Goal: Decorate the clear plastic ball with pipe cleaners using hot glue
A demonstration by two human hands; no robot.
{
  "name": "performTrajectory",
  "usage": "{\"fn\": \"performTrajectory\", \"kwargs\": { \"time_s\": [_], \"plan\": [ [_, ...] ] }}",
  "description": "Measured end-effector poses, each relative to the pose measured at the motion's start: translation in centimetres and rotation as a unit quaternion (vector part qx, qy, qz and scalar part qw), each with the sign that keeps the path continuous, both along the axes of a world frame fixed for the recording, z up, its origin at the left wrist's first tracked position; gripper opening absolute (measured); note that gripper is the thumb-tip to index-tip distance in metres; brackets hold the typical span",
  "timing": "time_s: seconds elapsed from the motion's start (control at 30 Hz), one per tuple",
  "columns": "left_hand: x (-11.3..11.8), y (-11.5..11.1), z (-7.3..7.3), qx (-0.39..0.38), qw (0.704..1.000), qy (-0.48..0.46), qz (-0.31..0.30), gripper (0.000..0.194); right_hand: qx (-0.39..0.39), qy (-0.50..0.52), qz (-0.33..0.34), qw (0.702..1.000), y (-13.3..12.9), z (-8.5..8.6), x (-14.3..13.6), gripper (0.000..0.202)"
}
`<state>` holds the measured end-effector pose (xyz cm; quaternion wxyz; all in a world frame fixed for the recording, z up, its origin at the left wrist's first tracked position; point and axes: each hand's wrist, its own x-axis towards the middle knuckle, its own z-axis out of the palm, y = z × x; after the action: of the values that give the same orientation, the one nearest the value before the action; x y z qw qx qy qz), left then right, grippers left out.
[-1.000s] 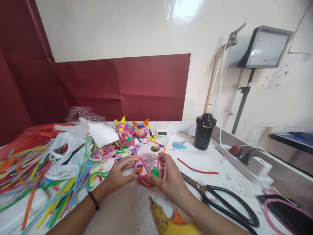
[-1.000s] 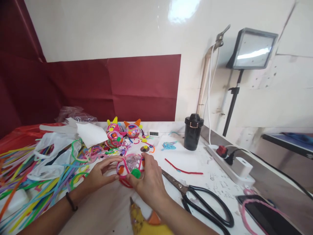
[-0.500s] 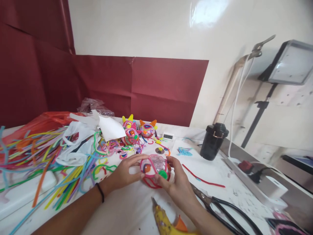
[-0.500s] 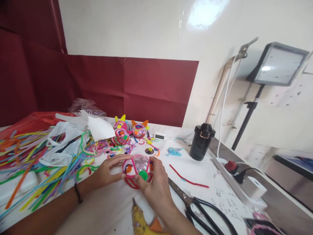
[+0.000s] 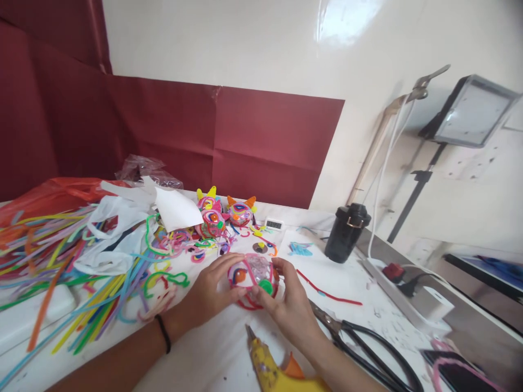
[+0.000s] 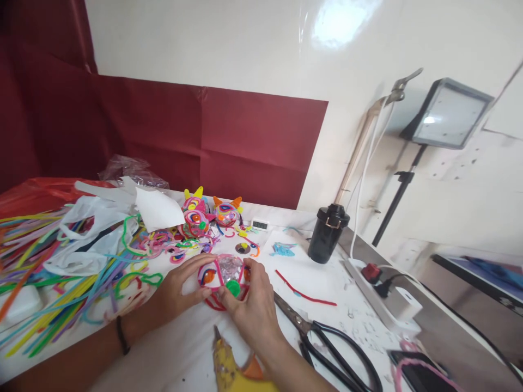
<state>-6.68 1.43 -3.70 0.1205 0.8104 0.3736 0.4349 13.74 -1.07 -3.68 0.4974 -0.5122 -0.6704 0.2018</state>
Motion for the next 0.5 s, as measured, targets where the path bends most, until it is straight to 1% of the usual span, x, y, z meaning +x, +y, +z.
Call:
{"fn": "performTrajectory", "kwargs": {
  "time_s": [0.1,0.2,0.37,0.5],
  "plan": [
    [0.5,0.0,-0.7,0.024,0.999,0.009,0.024,0.049,0.006,-0.008,-0.008,1.0,-0.2,0.2,-0.1,0.052],
    [0.8,0.1,-0.9,0.026,0.999,0.019,0.04,0.048,0.01,-0.015,-0.007,1.0,-0.4,0.4,-0.1,0.049],
    [1.3,-0.3,-0.5,0.014,0.999,0.009,0.039,0.045,0.004,-0.023,0.008,1.0,-0.8,0.7,0.1,0.052],
    [1.6,-0.7,-0.2,0.002,0.999,-0.013,0.046,0.045,0.021,-0.036,0.02,0.999,-0.9,0.7,0.2,0.053]
  ]
}}
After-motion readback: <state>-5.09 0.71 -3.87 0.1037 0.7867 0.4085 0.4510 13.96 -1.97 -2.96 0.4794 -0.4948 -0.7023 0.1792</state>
